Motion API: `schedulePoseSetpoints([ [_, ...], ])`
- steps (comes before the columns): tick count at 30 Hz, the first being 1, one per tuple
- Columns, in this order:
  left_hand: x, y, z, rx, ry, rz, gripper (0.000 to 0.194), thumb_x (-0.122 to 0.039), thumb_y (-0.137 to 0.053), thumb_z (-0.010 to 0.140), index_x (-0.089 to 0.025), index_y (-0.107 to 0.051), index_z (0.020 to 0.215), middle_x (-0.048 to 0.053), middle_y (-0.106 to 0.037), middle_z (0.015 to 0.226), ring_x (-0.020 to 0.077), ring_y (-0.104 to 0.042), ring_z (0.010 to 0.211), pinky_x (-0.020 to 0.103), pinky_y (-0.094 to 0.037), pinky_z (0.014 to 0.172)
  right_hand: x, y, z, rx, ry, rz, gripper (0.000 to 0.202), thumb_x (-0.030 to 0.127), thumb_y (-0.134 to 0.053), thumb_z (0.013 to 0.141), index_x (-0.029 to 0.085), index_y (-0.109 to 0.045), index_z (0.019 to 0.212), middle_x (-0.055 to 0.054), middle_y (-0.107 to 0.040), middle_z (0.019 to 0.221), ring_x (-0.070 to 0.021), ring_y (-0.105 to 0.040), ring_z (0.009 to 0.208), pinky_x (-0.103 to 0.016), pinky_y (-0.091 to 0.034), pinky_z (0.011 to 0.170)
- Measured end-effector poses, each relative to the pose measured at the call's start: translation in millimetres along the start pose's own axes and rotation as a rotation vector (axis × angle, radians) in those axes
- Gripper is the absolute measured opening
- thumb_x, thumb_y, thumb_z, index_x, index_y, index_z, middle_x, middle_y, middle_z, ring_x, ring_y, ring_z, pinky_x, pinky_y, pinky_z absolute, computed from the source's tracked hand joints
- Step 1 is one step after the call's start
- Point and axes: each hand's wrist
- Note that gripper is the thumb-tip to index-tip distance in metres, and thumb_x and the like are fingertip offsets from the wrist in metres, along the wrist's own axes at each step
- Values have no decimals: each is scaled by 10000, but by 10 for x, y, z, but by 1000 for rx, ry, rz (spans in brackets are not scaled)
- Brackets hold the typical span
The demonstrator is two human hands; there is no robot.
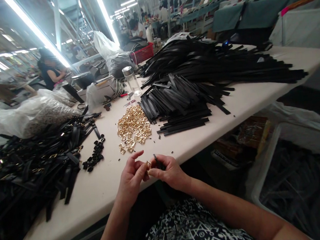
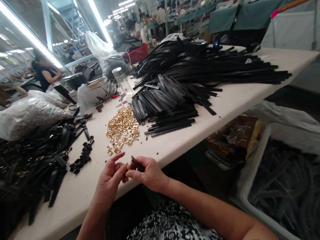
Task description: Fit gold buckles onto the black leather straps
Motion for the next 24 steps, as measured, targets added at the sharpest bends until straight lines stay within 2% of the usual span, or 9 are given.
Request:
schedulePoseSetpoints([
  [3,62,13,-8,-23,-44,115,357,-363,-626,883,-206,-561,1197,-42,-626,695,116,-579,600,240,-494,603,-36,31,-6,-21,-55,-27,255,401,-682,824,165,-602,771,46,-519,641,-79,-425,553,-221,-356,542],
  [6,106,39,-18,-85,-105,290,243,-346,-635,880,-210,-649,1081,4,-697,819,144,-649,718,274,-522,709,-84,72,-33,-3,-100,-57,359,513,-613,869,168,-593,773,44,-507,619,-78,-413,524,-218,-337,513],
  [10,102,75,-3,-114,-151,383,165,-325,-657,866,-213,-694,982,15,-727,848,162,-684,757,278,-532,744,-138,138,-74,25,-110,-64,544,630,-356,951,170,-583,768,28,-496,594,-95,-414,520,-230,-335,511],
  [13,49,87,5,-123,-181,391,150,-308,-672,855,-217,-699,972,5,-727,824,155,-683,728,262,-534,717,-132,182,-78,-15,-101,-147,453,512,-379,972,181,-524,699,31,-470,595,-103,-418,550,-235,-345,542],
  [17,-16,80,-28,-128,-206,404,134,-291,-686,846,-224,-707,959,2,-730,834,150,-680,734,255,-532,729,-100,194,-73,-71,-63,-259,177,276,-497,888,187,-524,737,37,-482,637,-111,-455,607,-229,-370,581],
  [19,-16,68,-42,-118,-197,371,129,-291,-689,844,-227,-710,955,1,-727,834,149,-675,741,253,-531,728,-94,171,-90,-13,-85,-235,103,221,-488,866,184,-555,797,40,-508,643,-107,-482,588,-224,-386,572],
  [22,24,50,-32,-146,-201,340,132,-297,-695,839,-225,-715,947,4,-719,842,145,-663,747,250,-525,727,-87,121,-136,109,-126,-132,119,223,-473,886,178,-574,841,44,-530,649,-91,-504,524,-212,-399,529],
  [24,61,38,-8,-188,-202,327,135,-301,-707,828,-221,-718,936,6,-712,843,139,-651,742,245,-517,725,-74,93,-163,137,-127,-89,134,238,-479,899,174,-575,832,45,-533,652,-80,-502,502,-202,-397,511],
])
Point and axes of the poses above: each hand's wrist, its own z-axis towards the middle knuckle, its own y-axis out of the back of the hand, x = y × z
